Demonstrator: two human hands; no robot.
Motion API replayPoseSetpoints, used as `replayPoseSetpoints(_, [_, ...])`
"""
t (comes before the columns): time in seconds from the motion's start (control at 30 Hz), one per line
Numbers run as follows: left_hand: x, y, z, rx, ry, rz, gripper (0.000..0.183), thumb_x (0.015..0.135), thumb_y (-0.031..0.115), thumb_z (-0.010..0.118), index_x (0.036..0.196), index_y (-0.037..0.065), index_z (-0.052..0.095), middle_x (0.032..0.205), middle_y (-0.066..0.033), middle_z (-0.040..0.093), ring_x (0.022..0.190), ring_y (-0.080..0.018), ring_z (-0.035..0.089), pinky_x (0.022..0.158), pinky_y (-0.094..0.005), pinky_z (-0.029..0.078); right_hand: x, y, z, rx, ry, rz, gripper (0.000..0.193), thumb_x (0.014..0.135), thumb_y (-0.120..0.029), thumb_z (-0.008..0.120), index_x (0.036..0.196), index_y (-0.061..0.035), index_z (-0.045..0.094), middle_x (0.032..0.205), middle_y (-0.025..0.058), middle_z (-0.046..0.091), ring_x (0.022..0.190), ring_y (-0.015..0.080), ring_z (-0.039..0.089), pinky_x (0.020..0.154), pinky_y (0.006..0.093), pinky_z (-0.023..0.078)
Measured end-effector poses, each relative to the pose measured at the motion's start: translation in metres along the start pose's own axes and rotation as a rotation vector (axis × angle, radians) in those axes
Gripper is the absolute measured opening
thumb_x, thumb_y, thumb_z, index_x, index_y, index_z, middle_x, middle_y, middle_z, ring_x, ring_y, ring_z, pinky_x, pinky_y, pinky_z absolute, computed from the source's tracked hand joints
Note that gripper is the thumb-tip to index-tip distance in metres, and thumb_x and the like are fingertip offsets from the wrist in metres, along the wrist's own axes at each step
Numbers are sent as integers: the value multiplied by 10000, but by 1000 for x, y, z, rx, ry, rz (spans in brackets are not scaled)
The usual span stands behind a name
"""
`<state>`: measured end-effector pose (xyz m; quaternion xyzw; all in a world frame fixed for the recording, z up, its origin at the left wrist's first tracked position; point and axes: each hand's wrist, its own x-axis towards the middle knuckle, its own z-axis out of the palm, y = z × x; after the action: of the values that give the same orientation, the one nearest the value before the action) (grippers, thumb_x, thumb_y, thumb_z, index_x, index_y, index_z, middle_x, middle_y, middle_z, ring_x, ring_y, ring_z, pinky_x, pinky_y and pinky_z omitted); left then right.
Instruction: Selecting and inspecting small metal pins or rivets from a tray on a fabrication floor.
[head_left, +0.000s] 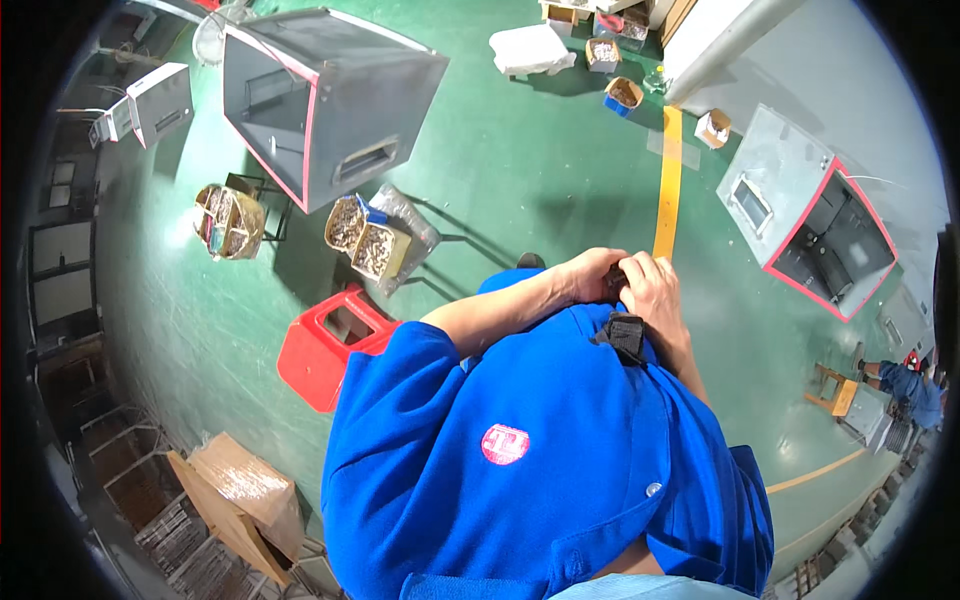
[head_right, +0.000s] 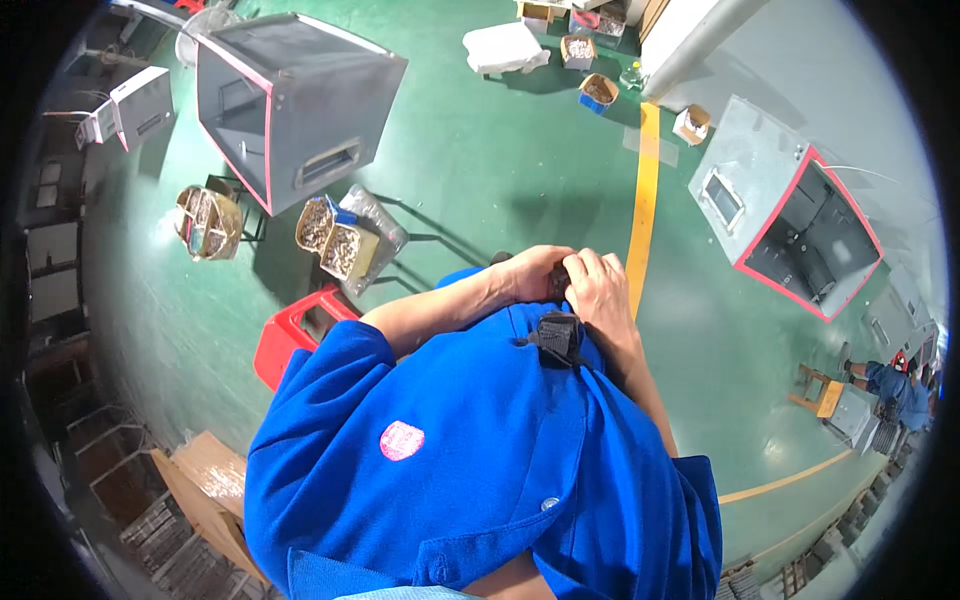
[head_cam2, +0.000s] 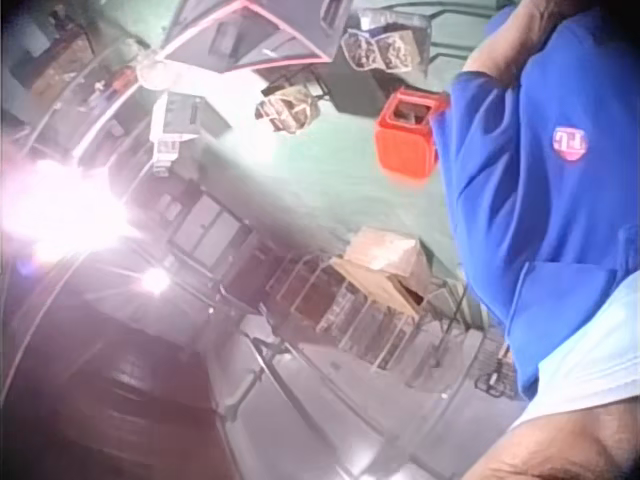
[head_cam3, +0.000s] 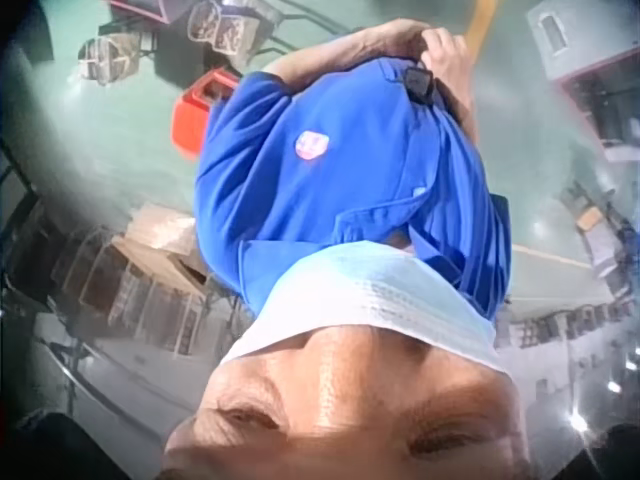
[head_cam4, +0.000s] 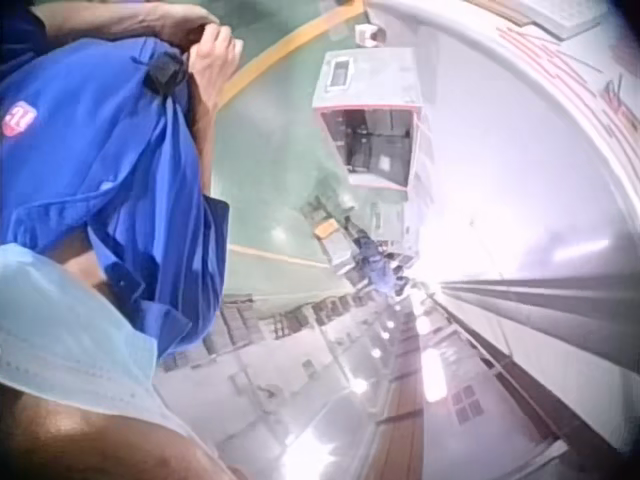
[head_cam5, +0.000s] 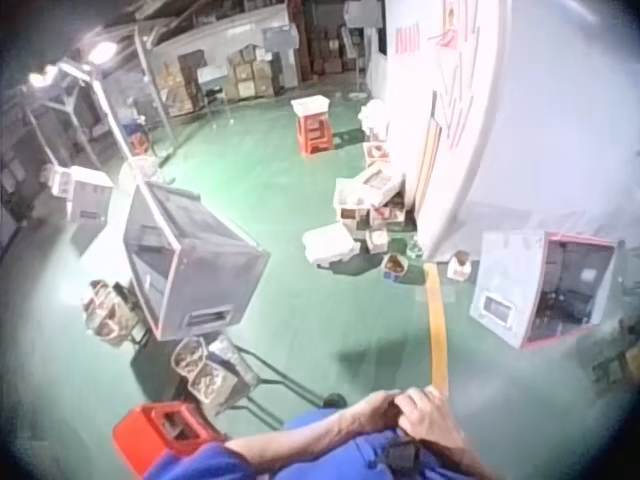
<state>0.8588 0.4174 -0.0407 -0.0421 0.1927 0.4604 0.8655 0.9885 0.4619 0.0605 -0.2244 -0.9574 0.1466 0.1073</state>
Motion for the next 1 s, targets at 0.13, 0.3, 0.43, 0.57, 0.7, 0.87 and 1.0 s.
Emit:
replayPoseSetpoints(0.13, [1,8,-18,-106,18,0,151,897,163,443,902,64,557,793,-49,581,771,-170,577,714,-345,496,18,-7,-1,82,47,-21,175,681,-35,586,853,-47,554,846,96,558,769,267,567,714,378,431])
replayPoseSetpoints(0.3, [-11,25,2,-122,23,-48,207,919,189,416,937,43,561,844,-81,624,791,-180,611,724,-357,505,27,-3,-1,169,48,20,147,726,-43,590,871,-60,572,828,85,584,791,269,575,705,367,444])
replayPoseSetpoints(0.43, [-9,30,-2,-149,-74,-43,218,927,186,412,970,38,566,856,-81,629,781,-168,617,703,-335,512,30,-8,1,225,79,45,144,731,-49,601,874,-61,592,843,81,596,769,266,579,716,369,457])
replayPoseSetpoints(0.57, [-15,32,3,-147,1,-40,220,930,186,413,976,36,566,859,-76,632,774,-169,624,705,-342,520,32,-9,3,275,114,52,131,729,-52,614,859,-60,617,835,72,593,748,258,583,698,362,468])
replayPoseSetpoints(0.7, [-17,24,-10,-184,-6,-52,224,928,185,416,985,30,566,879,-81,639,808,-194,632,741,-362,524,36,-12,4,273,123,100,119,732,-61,629,851,-62,632,824,61,585,741,244,586,667,345,473])
replayPoseSetpoints(0.87, [-29,24,-8,-222,-20,49,248,922,180,419,1023,-3,552,948,-119,624,874,-213,621,774,-361,525,36,-14,2,359,150,134,111,759,-81,632,869,-64,633,803,61,593,726,249,583,650,346,469])
replayPoseSetpoints(1.0, [-47,29,20,50,61,210,281,940,194,400,1069,-14,540,1001,-125,613,927,-207,602,829,-363,510,37,-9,-4,422,212,167,116,780,-88,628,894,-69,633,782,64,603,695,244,573,638,342,463])
